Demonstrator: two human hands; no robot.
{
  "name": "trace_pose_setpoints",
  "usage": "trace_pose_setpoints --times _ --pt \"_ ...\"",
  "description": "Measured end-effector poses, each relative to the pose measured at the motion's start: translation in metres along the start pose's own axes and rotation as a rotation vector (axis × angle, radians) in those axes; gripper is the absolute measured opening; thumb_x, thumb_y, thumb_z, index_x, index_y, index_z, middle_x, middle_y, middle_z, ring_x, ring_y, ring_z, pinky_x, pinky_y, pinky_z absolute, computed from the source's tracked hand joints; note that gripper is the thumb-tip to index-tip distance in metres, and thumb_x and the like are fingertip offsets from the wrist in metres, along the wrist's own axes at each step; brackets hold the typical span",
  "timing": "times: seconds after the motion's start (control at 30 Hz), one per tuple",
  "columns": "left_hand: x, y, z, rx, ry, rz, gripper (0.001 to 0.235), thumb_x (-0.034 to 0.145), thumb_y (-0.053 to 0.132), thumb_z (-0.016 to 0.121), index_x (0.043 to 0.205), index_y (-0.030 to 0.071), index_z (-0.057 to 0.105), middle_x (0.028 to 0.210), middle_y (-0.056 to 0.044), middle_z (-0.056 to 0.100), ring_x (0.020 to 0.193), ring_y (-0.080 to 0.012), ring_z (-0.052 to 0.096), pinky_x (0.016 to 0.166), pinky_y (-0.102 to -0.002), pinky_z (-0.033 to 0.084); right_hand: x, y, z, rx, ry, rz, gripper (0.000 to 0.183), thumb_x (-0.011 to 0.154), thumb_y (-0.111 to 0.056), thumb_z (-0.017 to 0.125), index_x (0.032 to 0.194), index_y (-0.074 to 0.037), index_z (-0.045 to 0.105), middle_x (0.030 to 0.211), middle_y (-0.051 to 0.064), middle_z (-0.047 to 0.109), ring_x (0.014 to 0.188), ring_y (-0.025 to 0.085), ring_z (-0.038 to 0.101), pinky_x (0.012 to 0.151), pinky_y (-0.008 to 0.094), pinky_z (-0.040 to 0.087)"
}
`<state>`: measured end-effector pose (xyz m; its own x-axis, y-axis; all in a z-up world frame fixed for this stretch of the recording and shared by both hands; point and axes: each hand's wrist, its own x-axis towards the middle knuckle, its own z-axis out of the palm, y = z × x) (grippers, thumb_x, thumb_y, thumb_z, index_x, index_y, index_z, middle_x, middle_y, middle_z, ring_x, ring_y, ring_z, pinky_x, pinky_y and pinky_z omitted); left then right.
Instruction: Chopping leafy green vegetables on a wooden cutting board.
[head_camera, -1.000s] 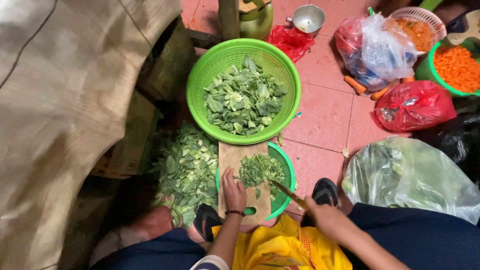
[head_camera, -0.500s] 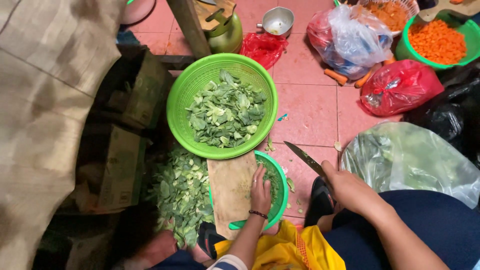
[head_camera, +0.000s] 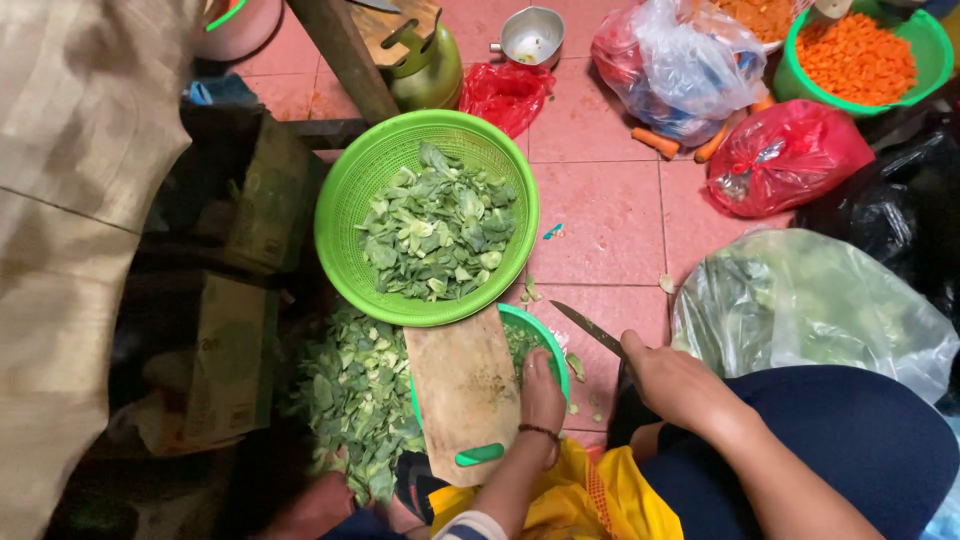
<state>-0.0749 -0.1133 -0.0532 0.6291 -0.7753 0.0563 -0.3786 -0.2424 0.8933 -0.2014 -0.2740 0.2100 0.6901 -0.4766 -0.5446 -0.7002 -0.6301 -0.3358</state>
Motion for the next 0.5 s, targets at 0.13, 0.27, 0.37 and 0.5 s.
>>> trace_pose_setpoints --times 0.13,0.27,0.37,0.5 --pt "0.015 -0.051 0.033 0.662 -0.148 -0.131 0.037 0.097 0.013 0.043 0.129 -0.001 0.057 0.149 -0.021 0.048 0.139 -0.0416 0.045 0.114 -0.050 0.040 0.003 0.006 0.008 -0.045 0.016 0.004 0.034 0.089 -0.008 0.050 0.122 -0.006 0.043 0.085 0.028 0.071 0.086 0.047 0.070 0.075 0.056 0.055" --pt "0.018 -0.086 0.044 1.240 -0.646 -0.423 0.043 0.105 0.023 0.044 0.136 -0.003 0.060 0.149 -0.025 0.048 0.133 -0.0390 0.049 0.107 -0.041 0.042 0.002 0.004 0.002 -0.044 -0.005 0.011 0.031 0.089 -0.009 0.051 0.118 -0.006 0.043 0.085 0.027 0.071 0.087 0.047 0.069 0.076 0.057 0.054" --pt "0.023 -0.057 0.034 1.356 -1.016 -0.475 0.041 0.104 0.021 0.048 0.138 0.004 0.063 0.145 -0.017 0.059 0.130 -0.0349 0.057 0.103 -0.046 0.048 -0.001 0.008 0.006 -0.038 -0.008 0.017 0.032 0.089 -0.010 0.052 0.119 -0.006 0.042 0.084 0.026 0.070 0.086 0.048 0.069 0.075 0.058 0.054" --pt "0.026 -0.071 0.045 1.619 -0.722 -0.378 0.043 0.103 0.020 0.048 0.135 -0.003 0.065 0.136 -0.027 0.063 0.120 -0.0402 0.060 0.086 -0.050 0.051 -0.002 0.011 0.008 -0.025 0.028 0.005 0.025 0.092 -0.013 0.051 0.115 -0.006 0.044 0.082 0.026 0.070 0.085 0.048 0.069 0.075 0.058 0.054"
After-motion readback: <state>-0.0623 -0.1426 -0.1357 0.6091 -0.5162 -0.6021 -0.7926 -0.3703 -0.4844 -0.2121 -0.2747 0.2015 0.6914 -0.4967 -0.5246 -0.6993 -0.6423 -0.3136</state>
